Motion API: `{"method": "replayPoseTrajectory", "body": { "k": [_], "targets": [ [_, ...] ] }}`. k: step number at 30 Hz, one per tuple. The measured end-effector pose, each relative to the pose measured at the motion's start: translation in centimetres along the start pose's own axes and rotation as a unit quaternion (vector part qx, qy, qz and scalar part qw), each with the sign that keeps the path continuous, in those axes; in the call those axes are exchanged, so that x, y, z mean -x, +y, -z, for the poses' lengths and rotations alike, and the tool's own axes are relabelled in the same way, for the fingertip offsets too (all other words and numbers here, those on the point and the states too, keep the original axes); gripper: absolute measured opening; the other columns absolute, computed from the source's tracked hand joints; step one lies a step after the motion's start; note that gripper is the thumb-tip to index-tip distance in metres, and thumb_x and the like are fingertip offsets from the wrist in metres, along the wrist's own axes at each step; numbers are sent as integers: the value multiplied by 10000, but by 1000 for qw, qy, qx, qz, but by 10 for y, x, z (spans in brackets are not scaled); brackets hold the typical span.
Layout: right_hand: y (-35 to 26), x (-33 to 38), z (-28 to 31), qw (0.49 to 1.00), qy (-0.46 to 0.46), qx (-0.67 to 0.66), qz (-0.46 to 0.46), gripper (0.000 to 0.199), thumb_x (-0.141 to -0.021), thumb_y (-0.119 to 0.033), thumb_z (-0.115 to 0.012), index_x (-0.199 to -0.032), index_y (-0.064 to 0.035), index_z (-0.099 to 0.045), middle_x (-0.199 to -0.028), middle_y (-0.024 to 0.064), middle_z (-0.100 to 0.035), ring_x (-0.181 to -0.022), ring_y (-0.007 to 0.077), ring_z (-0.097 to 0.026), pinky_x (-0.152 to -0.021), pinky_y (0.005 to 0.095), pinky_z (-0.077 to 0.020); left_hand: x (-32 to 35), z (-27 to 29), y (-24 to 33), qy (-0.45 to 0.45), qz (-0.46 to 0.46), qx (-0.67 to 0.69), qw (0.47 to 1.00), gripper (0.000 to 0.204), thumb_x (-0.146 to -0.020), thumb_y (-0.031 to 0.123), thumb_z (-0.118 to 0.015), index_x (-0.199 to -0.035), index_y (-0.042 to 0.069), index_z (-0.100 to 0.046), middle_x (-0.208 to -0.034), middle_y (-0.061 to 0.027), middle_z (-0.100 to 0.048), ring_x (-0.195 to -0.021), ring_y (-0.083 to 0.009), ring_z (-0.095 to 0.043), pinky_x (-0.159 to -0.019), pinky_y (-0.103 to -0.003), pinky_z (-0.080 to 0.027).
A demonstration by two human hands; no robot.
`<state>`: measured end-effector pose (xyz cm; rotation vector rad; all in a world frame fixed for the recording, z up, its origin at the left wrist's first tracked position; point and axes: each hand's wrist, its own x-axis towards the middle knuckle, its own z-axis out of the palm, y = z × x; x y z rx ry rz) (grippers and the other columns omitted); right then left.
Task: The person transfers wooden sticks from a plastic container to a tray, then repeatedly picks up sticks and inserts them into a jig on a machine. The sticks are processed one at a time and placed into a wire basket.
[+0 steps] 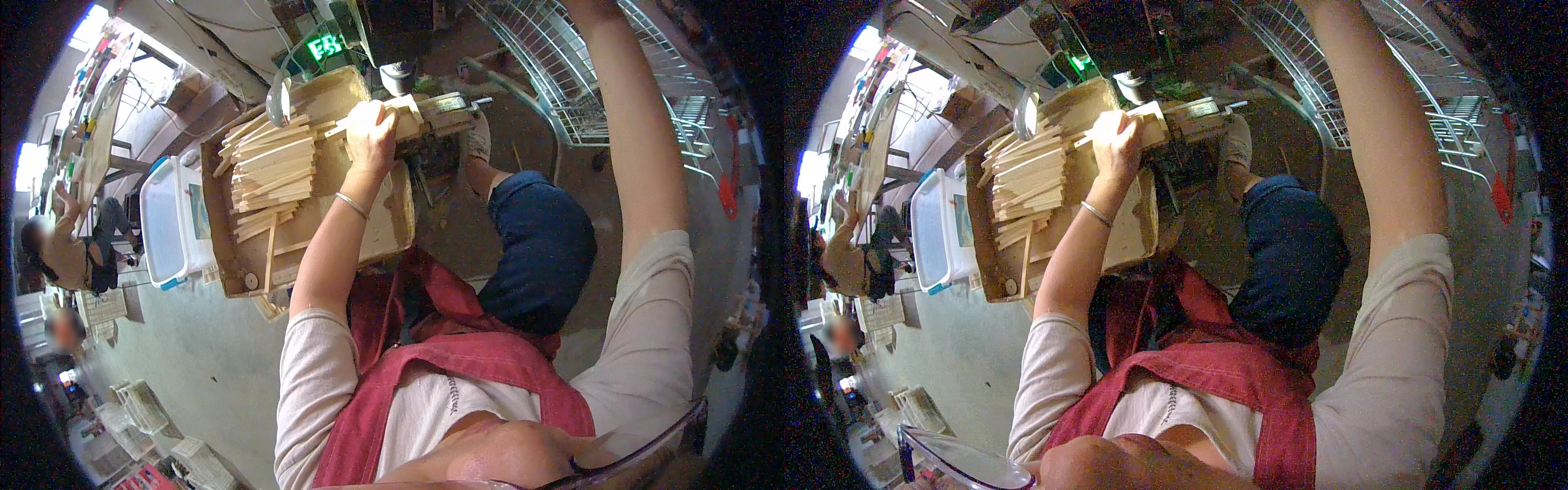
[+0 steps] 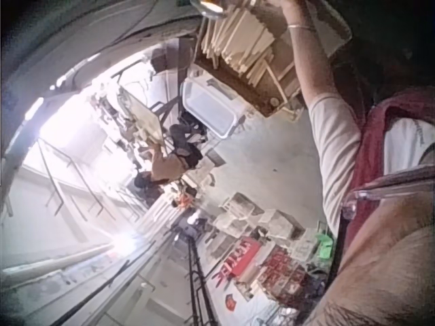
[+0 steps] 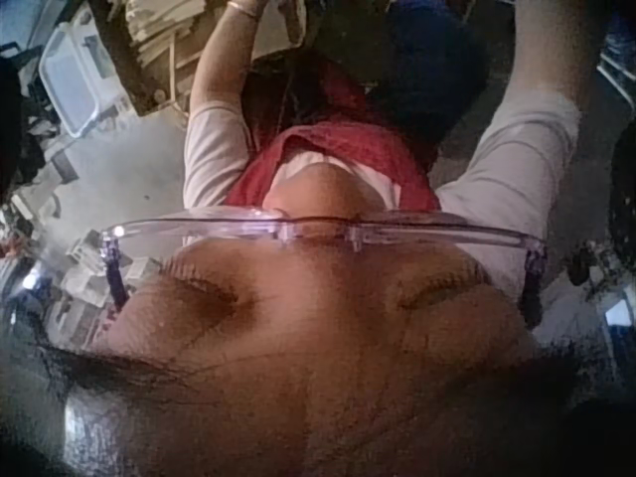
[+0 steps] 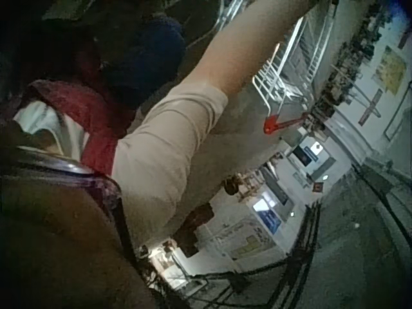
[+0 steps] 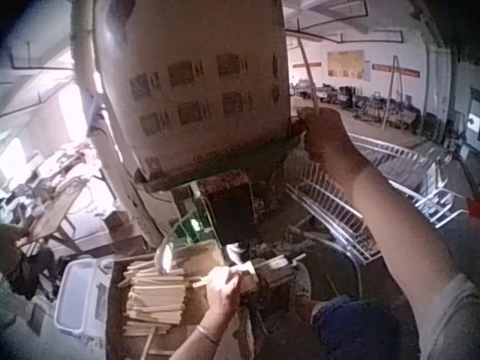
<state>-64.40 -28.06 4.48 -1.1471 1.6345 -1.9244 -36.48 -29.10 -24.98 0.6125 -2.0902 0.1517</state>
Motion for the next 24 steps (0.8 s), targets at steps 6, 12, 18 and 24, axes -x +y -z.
{"method": "replayPoseTrajectory", "body": {
  "k": [6, 12, 18, 24],
  "targets": [
    [-4, 26, 6, 999, -7, -31, 33, 313, -982, -278, -573, -740, -80, -547, -514, 2, -405, -356, 136, -350, -344, 319, -225, 1, -1, -1, -4, 8, 3, 1000, 98, -725, 73, -679, -798, 89, -615, -749, -83, -518, -750, -304, -553, -633, -417, -447],
    [-5, 35, 15, 999, 6, -36, 35, 316, -993, -260, -568, -751, -58, -556, -538, 17, -445, -352, 133, -355, -345, 324, -251, -3, -8, 1, 2, -1, -5, 1000, 114, -719, 70, -675, -796, 98, -596, -739, -80, -501, -743, -297, -548, -627, -414, -442],
    [-3, 49, 13, 999, 29, -17, 16, 315, -1010, -238, -567, -804, -5, -610, -559, 45, -507, -348, 128, -367, -338, 325, -266, 3, -1, -1, -10, 9, -26, 1000, 128, -711, 71, -679, -807, 102, -601, -745, -80, -508, -748, -297, -554, -635, -413, -449],
    [11, 58, 27, 998, 47, -30, 35, 312, -1008, -242, -589, -810, -10, -654, -566, 51, -538, -339, 116, -365, -339, 314, -268, 0, -6, 2, 4, 3, -19, 1000, 112, -721, 71, -670, -805, 101, -601, -760, -82, -514, -759, -300, -558, -654, -414, -456]
  ]
}}
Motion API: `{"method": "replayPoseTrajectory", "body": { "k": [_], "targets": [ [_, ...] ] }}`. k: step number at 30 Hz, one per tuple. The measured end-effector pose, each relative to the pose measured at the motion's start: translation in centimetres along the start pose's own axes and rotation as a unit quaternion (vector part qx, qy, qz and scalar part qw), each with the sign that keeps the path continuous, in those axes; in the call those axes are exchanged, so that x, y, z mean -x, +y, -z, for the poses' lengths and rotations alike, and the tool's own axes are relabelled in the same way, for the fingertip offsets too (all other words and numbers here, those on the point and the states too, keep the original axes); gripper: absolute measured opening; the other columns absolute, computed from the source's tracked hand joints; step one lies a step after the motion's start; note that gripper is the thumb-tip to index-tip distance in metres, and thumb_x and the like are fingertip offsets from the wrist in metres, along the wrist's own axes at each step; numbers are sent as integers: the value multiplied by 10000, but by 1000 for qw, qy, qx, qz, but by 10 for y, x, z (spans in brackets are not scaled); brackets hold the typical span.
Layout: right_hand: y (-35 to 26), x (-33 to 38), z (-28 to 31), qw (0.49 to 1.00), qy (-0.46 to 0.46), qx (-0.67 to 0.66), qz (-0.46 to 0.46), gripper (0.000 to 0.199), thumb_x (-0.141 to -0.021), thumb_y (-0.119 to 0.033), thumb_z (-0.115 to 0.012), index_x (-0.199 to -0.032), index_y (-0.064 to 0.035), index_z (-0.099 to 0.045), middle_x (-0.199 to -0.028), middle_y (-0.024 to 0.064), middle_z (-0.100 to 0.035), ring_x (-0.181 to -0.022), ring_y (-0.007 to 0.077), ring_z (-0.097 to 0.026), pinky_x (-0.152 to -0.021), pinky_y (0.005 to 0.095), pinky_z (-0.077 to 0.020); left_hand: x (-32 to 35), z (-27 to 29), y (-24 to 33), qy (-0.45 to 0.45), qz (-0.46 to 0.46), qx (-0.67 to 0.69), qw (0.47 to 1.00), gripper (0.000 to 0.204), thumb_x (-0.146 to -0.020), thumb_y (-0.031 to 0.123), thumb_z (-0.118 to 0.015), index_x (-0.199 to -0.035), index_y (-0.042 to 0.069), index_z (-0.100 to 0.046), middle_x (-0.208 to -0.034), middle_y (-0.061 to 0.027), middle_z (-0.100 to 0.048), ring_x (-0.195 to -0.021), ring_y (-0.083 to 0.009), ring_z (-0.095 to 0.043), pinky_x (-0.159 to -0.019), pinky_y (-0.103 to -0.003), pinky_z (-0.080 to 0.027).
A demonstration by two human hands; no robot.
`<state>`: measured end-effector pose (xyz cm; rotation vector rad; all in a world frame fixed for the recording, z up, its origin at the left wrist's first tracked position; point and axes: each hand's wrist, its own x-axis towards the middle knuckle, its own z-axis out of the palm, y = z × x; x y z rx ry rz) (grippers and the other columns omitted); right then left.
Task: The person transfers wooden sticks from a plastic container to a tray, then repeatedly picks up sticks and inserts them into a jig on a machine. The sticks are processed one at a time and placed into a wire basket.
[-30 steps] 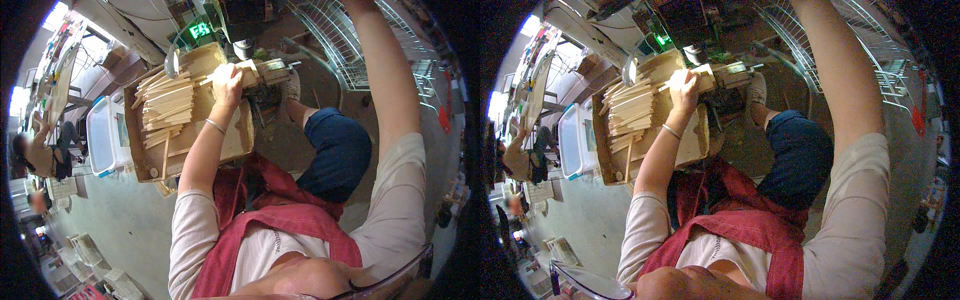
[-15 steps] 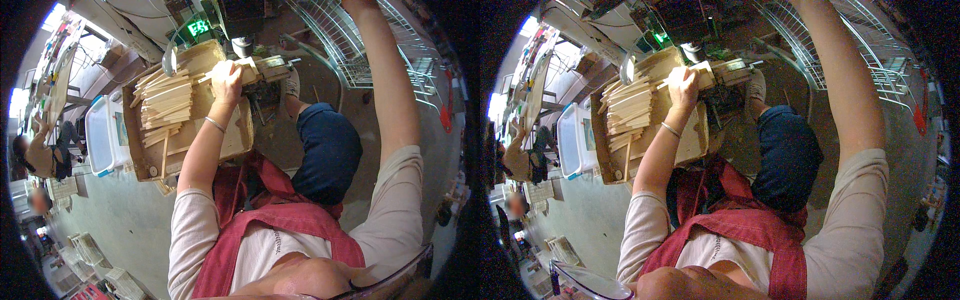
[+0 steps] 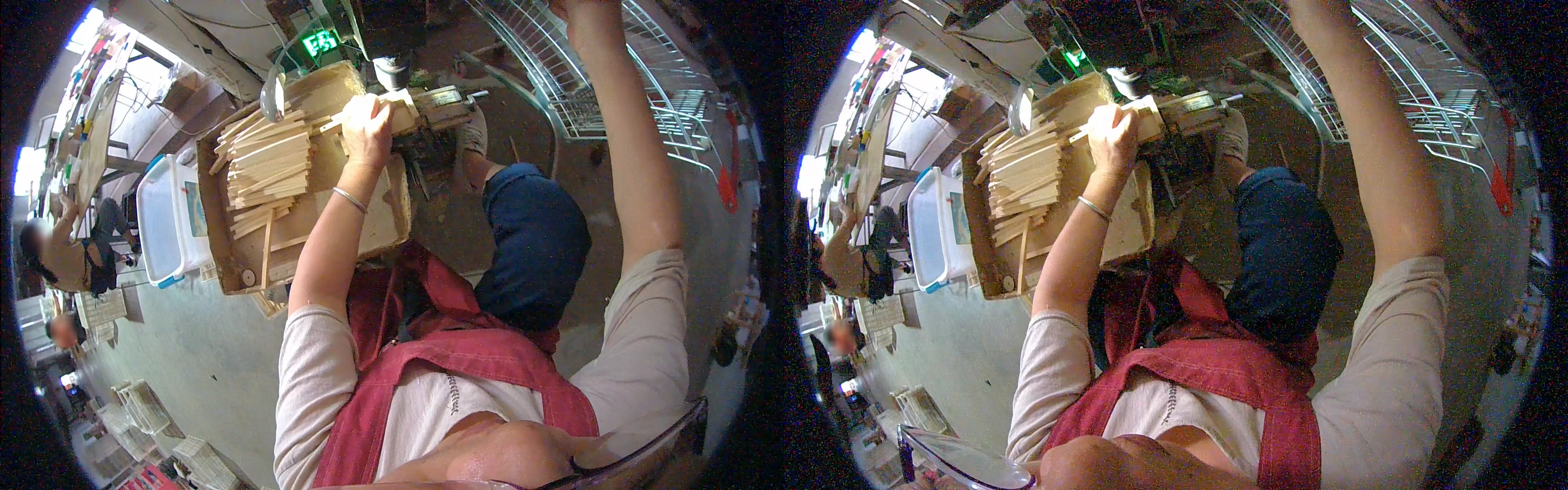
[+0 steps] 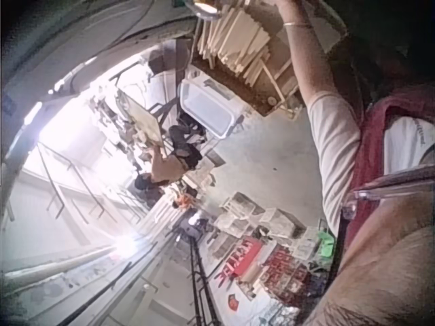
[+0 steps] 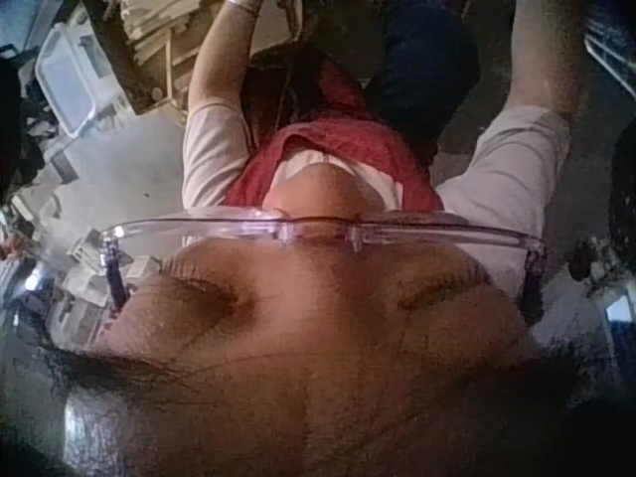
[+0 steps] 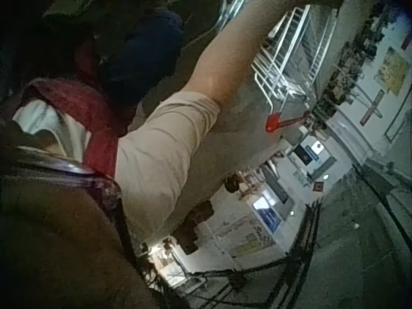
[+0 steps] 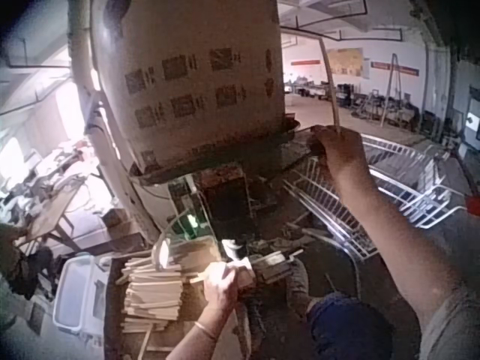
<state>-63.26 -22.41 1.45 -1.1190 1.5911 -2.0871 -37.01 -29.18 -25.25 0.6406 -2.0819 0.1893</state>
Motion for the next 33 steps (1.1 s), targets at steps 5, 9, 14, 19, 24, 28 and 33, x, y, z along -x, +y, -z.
{"method": "replayPoseTrajectory", "body": {
  "k": [5, 9, 14, 19, 24, 28, 33],
  "targets": [
    [1, 19, 8, 998, -1, 66, 15, 287, -1006, -242, -609, -823, -26, -657, -548, 27, -518, -343, 106, -358, -353, 307, -253, 5, 0, -3, -24, 3, -11, 1000, 130, -720, 71, -649, -840, 106, -615, -791, -90, -514, -788, -302, -562, -684, -421, -456],
    [3, 35, 15, 999, -9, 38, -23, 237, -1017, -209, -591, -849, -43, -615, -521, -5, -429, -355, 99, -335, -365, 304, -234, 3, 2, -1, -29, 6, -10, 1000, 137, -718, 66, -648, -846, 103, -616, -796, -86, -508, -799, -295, -558, -701, -420, -454],
    [10, 56, 21, 998, 2, 8, -64, 231, -1020, -199, -576, -845, -49, -582, -538, -15, -390, -379, 96, -334, -374, 292, -234, 5, 3, -2, -27, 10, -3, 1000, 130, -730, 63, -646, -853, 98, -621, -796, -80, -506, -801, -288, -554, -706, -415, -450],
    [53, 64, 40, 999, 0, 47, 0, 275, -1012, -266, -599, -863, -44, -665, -583, -1, -458, -416, 96, -380, -380, 290, -251, 1, -1, -1, 9, 1, 7, 1000, 96, -757, 82, -684, -778, 93, -592, -737, -80, -499, -733, -299, -550, -634, -416, -440],
    [60, 81, 54, 996, -48, -10, -73, 256, -1006, -287, -627, -942, -63, -732, -580, -55, -470, -442, 27, -346, -415, 220, -214, 4, 2, 0, -25, 10, -7, 1000, 124, -729, 77, -647, -843, 102, -606, -794, -80, -498, -798, -286, -550, -707, -413, -445],
    [68, 94, 51, 995, -48, 76, -45, 241, -1009, -279, -635, -963, -63, -731, -593, -66, -474, -458, 7, -365, -411, 206, -243, 4, 1, 1, -30, 10, -13, 999, 129, -706, 87, -645, -817, 101, -581, -794, -82, -494, -802, -289, -553, -710, -411, -446],
    [91, 102, 57, 988, -87, 110, -63, 290, -1014, -340, -623, -960, -74, -728, -614, -55, -528, -478, 9, -438, -419, 185, -316, 3, 1, 2, -31, 12, -24, 999, 124, -704, 87, -645, -805, 100, -574, -794, -82, -495, -805, -290, -555, -716, -410, -449]
  ]
}}
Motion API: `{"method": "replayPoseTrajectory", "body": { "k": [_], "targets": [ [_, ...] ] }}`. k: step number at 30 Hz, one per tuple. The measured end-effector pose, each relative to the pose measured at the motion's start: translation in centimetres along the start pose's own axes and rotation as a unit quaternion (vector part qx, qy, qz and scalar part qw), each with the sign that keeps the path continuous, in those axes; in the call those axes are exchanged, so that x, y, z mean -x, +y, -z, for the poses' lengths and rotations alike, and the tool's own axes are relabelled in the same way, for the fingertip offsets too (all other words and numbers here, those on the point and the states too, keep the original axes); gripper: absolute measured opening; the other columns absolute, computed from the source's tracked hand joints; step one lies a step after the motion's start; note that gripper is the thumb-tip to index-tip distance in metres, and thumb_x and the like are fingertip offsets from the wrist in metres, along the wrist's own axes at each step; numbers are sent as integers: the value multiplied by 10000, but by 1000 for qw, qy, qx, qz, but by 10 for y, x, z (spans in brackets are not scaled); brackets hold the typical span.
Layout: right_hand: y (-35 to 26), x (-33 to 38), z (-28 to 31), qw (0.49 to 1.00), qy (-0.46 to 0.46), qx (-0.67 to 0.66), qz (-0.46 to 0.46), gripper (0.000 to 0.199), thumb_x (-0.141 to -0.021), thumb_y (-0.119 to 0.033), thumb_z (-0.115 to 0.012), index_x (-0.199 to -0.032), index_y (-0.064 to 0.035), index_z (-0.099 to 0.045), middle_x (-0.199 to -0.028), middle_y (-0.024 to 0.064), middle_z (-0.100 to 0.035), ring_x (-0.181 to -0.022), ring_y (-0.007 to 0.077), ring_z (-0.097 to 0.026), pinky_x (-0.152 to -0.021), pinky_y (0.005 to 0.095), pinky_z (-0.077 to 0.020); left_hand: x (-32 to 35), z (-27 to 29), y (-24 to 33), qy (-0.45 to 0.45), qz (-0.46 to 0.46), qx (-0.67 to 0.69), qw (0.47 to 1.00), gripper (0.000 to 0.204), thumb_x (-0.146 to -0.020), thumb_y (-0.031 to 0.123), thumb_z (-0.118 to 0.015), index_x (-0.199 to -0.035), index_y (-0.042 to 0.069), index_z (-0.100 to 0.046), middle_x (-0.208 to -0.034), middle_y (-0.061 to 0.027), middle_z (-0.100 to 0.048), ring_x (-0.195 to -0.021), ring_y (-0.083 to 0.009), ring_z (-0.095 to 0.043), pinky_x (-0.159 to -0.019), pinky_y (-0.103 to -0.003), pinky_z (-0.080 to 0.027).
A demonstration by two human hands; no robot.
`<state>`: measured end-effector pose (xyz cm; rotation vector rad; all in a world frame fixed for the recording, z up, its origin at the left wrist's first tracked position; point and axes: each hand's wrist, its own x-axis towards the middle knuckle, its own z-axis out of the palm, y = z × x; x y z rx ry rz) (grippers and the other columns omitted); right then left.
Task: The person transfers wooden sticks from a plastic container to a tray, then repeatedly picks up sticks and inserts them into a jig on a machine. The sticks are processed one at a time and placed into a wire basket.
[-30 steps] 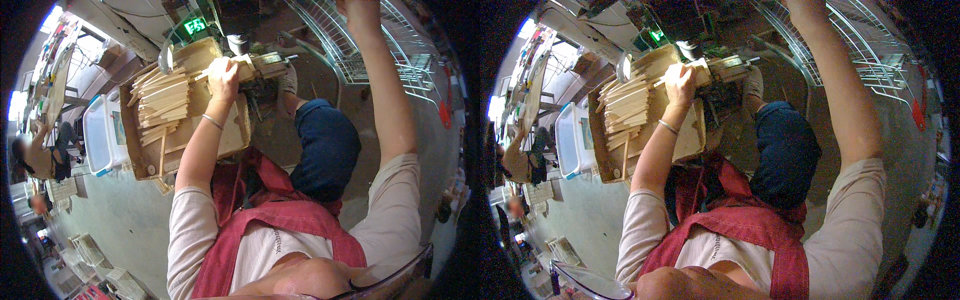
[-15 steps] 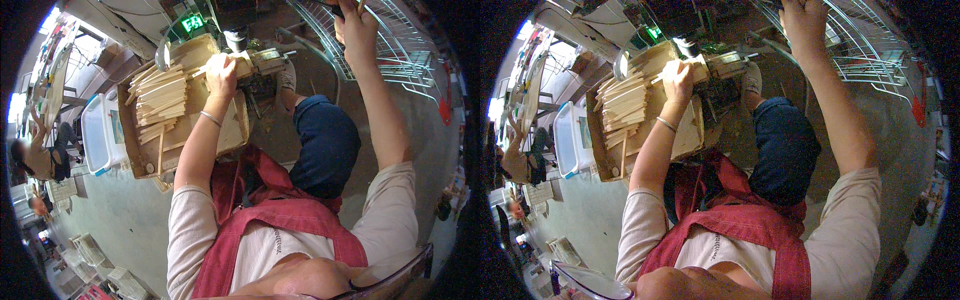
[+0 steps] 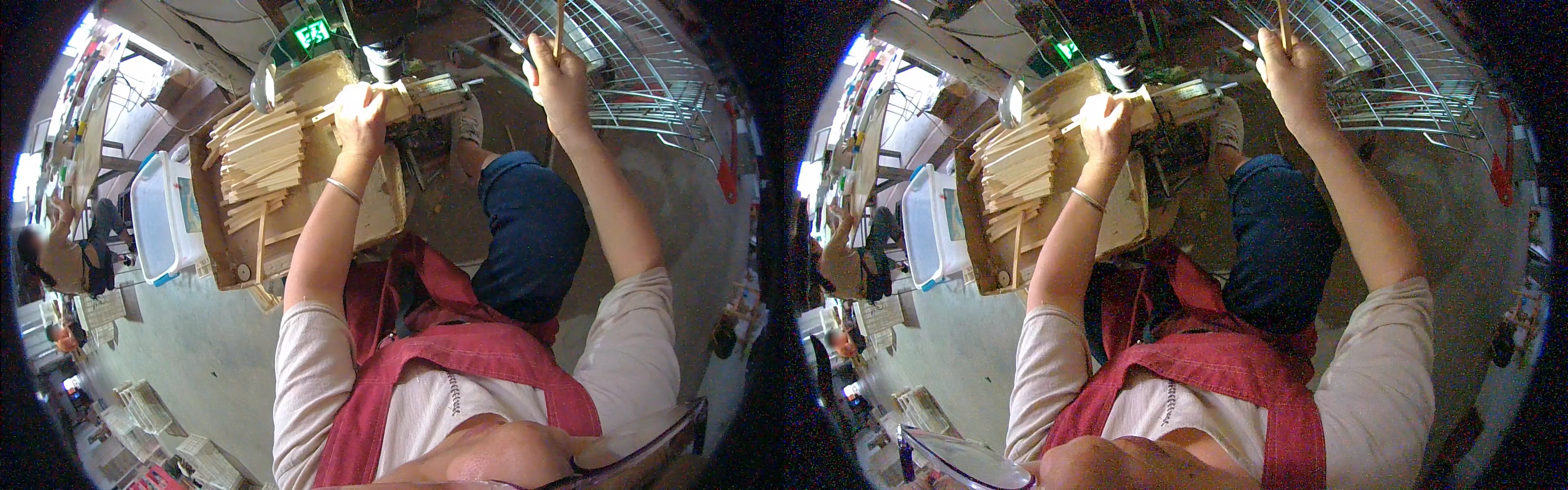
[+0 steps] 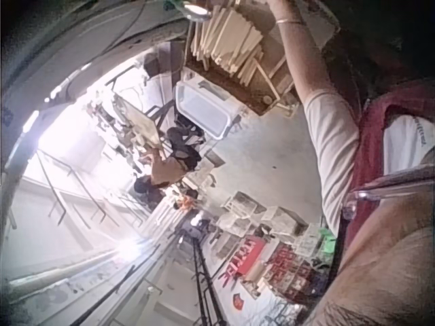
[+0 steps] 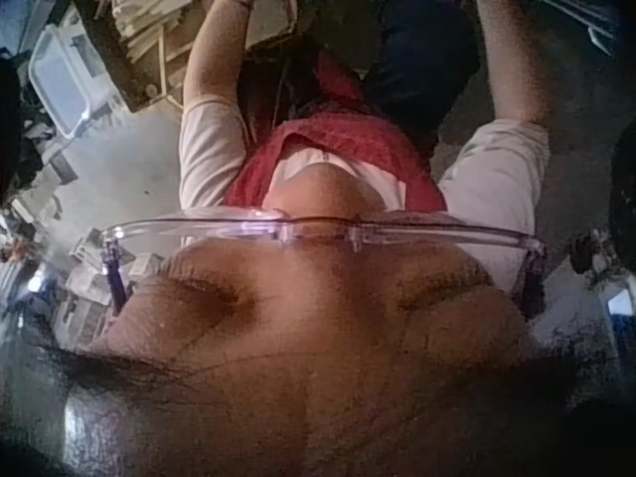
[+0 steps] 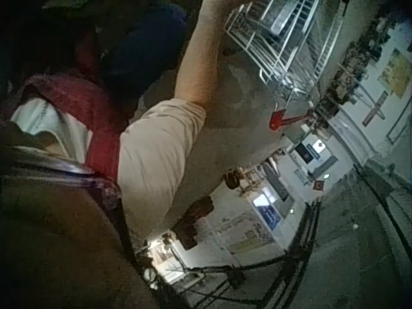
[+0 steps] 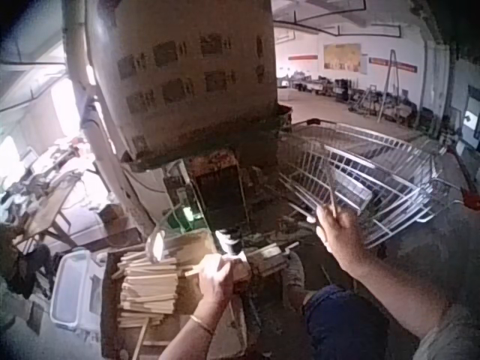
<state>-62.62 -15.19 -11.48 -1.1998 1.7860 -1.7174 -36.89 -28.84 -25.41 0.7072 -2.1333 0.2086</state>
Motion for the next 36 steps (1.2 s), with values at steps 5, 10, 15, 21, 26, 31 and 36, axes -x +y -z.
{"method": "replayPoseTrajectory", "body": {
  "k": [5, 10, 15, 21, 26, 31, 36],
  "targets": [
    [24, -2, -3, 998, -43, 36, -13, 314, -1021, -376, -601, -959, -86, -703, -644, -41, -565, -505, 19, -467, -427, 184, -323, 2, -6, -2, 10, 0, -10, 1000, 109, -709, 87, -642, -792, 99, -572, -795, -79, -498, -804, -288, -555, -717, -410, -451],
    [32, -9, -9, 989, -92, 57, -97, 337, -1041, -364, -554, -1020, -76, -728, -679, -20, -600, -482, 19, -417, -410, 198, -283, 0, -2, 1, 9, 5, -13, 1000, 113, -704, 78, -642, -790, 94, -570, -793, -77, -502, -801, -287, -554, -713, -410, -451],
    [46, -20, -21, 989, -93, 41, -111, 347, -1017, -344, -590, -903, -45, -725, -600, -1, -619, -399, 50, -393, -349, 261, -278, 0, -4, -1, 8, 2, -14, 1000, 131, -696, 67, -643, -804, 92, -575, -788, -75, -502, -796, -286, -556, -709, -409, -450],
    [74, -43, -36, 973, -86, 44, -210, 338, -1015, -404, -586, -925, -116, -738, -565, -35, -557, -393, 67, -372, -351, 282, -270, -1, -2, 0, -2, 1, -17, 1000, 150, -696, 68, -645, -834, 92, -593, -797, -74, -519, -798, -288, -565, -705, -414, -457],
    [73, -55, -66, 972, -37, 96, -213, 266, -1038, -380, -562, -1129, -161, -683, -770, -54, -650, -394, 48, -382, -338, 240, -280, 2, -3, -3, 8, 2, -12, 1000, 152, -700, 64, -649, -844, 91, -608, -821, -75, -547, -817, -287, -579, -714, -408, -465],
    [68, -61, -67, 976, -66, 70, -197, 330, -1058, -417, -499, -1161, -149, -661, -932, 13, -746, -401, 44, -388, -337, 224, -279, 2, -5, -1, 5, 7, -15, 1000, 175, -696, 53, -653, -861, 97, -614, -835, -74, -556, -827, -288, -581, -727, -411, -468],
    [61, -36, -24, 977, -99, 45, -186, 375, -1031, -444, -552, -1095, -101, -691, -769, -6, -671, -411, 33, -365, -354, 224, -256, 1, -10, 1, 23, 5, -6, 1000, 131, -718, 69, -661, -830, 110, -605, -809, -65, -534, -810, -285, -569, -714, -413, -455]
  ]
}}
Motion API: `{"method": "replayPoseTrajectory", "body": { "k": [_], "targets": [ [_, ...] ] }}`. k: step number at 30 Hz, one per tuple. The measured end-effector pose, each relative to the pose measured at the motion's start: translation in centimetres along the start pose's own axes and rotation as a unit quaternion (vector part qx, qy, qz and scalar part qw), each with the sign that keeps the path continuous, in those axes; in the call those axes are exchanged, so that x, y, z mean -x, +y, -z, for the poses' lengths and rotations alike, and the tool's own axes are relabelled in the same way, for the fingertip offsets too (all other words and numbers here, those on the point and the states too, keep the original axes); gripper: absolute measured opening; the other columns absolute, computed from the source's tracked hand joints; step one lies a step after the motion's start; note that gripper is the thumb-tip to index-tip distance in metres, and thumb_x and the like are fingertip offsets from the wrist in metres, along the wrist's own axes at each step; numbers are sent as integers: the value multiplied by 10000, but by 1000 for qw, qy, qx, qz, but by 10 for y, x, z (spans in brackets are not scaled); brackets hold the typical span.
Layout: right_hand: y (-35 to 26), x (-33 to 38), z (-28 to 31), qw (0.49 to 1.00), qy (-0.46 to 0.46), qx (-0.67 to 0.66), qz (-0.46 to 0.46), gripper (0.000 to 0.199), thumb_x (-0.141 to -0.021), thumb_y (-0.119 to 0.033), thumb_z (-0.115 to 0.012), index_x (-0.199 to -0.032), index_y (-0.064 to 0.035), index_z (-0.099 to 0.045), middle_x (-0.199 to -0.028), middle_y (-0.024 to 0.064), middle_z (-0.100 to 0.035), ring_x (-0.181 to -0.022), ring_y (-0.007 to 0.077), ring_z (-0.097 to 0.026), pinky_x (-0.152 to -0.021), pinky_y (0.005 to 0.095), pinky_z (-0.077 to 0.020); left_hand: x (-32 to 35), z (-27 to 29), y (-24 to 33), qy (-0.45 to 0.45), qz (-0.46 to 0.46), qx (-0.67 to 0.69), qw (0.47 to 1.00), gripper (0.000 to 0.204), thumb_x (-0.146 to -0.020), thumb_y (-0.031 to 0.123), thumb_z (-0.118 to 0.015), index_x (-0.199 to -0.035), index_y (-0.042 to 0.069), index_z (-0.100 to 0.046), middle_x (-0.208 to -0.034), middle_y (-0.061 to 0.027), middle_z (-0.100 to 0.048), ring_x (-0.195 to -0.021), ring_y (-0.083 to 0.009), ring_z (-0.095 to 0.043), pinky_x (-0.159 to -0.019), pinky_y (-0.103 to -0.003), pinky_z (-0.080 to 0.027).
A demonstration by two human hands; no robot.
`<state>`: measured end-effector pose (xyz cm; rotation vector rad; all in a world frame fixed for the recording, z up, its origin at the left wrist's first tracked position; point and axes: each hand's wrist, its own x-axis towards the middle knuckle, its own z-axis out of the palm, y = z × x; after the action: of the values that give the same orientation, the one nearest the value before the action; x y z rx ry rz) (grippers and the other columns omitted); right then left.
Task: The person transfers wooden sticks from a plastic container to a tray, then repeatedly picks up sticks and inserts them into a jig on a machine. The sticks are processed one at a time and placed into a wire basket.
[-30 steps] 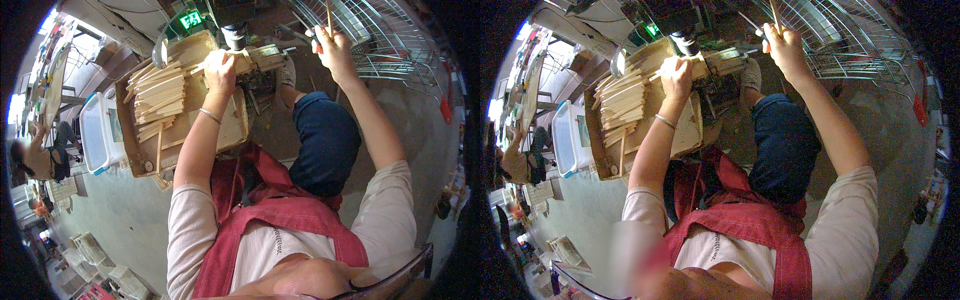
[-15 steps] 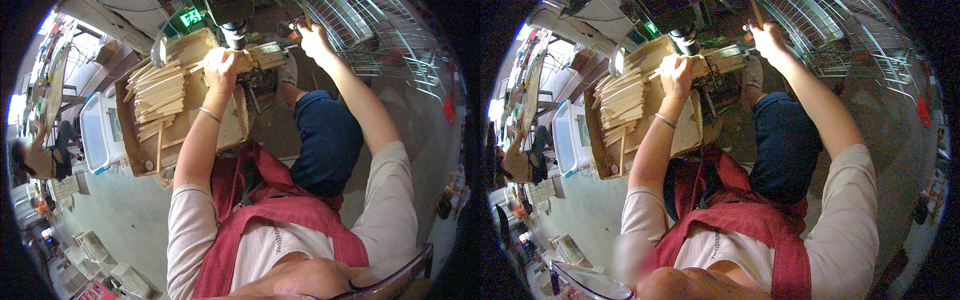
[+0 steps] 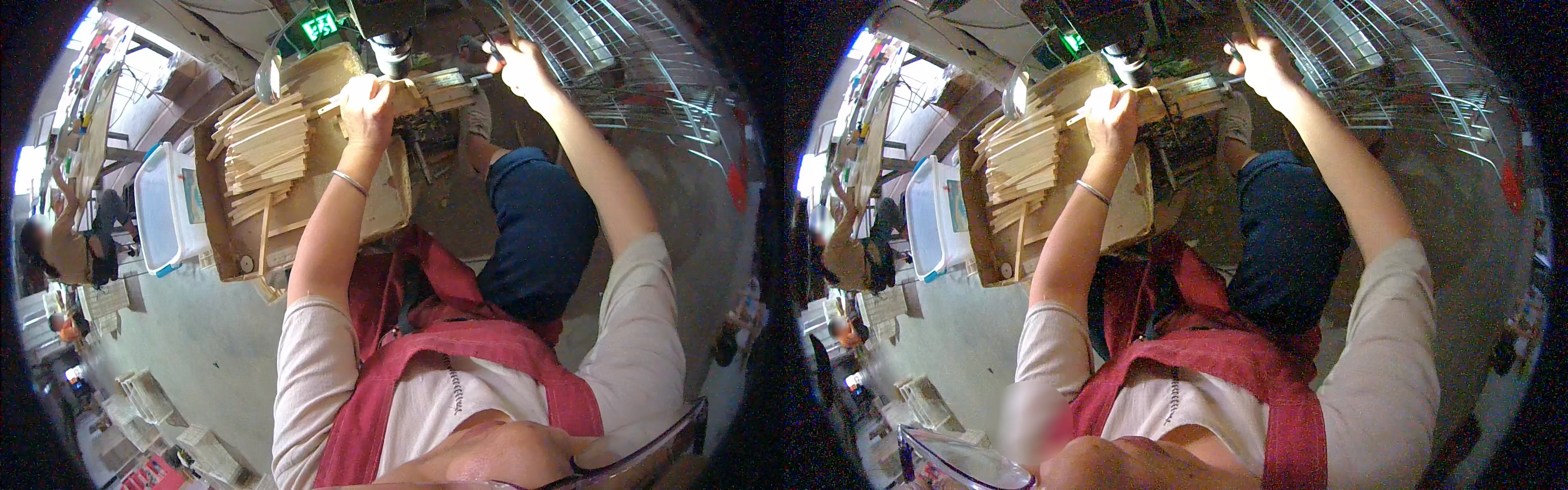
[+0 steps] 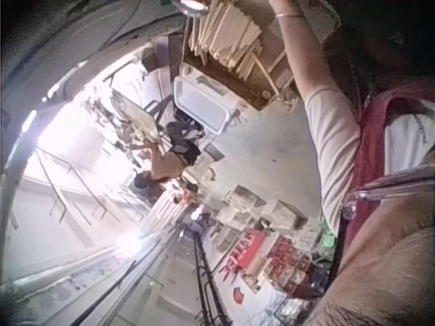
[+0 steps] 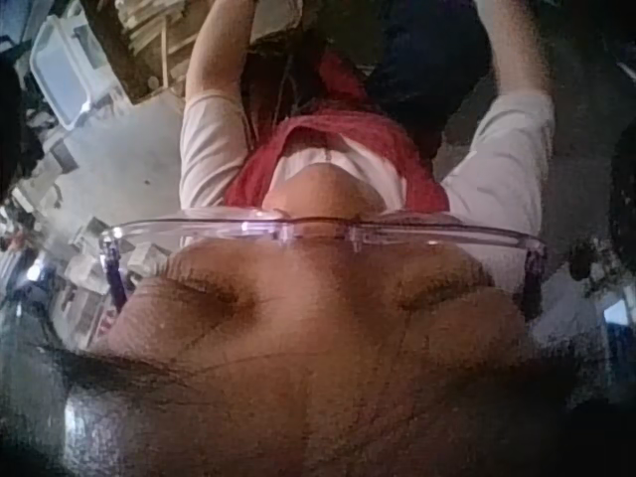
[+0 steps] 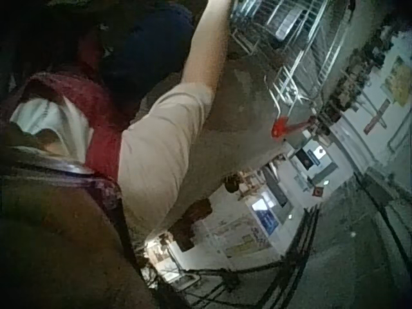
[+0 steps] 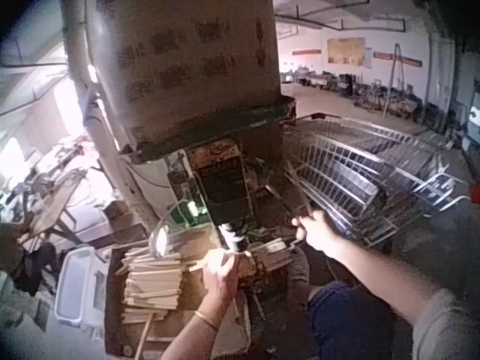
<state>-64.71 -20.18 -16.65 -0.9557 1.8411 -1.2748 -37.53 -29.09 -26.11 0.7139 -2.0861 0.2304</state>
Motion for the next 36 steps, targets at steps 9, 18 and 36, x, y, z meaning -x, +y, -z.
{"method": "replayPoseTrajectory", "body": {
  "k": [9, 18, 36],
  "targets": [
    [-164, 46, 24, 975, 77, -124, 168, 313, -982, -364, -640, -843, -85, -664, -530, -18, -403, -388, 94, -345, -370, 288, -215, 8, 18, -5, -10, 11, -39, 999, 116, -746, 104, -656, -847, 138, -612, -840, -55, -539, -869, -276, -578, -785, -412, -446],
    [-148, 69, 5, 950, -6, -251, 183, 278, -987, -353, -597, -826, -132, -549, -507, 35, -498, -301, 168, -366, -287, 320, -258, 7, 27, -1, -64, 16, -61, 996, 71, -818, 135, -657, -888, 144, -665, -872, -53, -570, -907, -281, -579, -839, -434, -425],
    [-79, 93, 4, 948, -40, -308, 76, 262, -952, -315, -673, -932, -86, -549, -575, -7, -502, -351, 66, -348, -326, 243, -226, -2, 57, -13, -323, 106, -52, 939, 406, -810, 314, -767, -1122, 79, -656, -1108, -150, -642, -1063, -342, -605, -884, -460, -500]
  ]
}}
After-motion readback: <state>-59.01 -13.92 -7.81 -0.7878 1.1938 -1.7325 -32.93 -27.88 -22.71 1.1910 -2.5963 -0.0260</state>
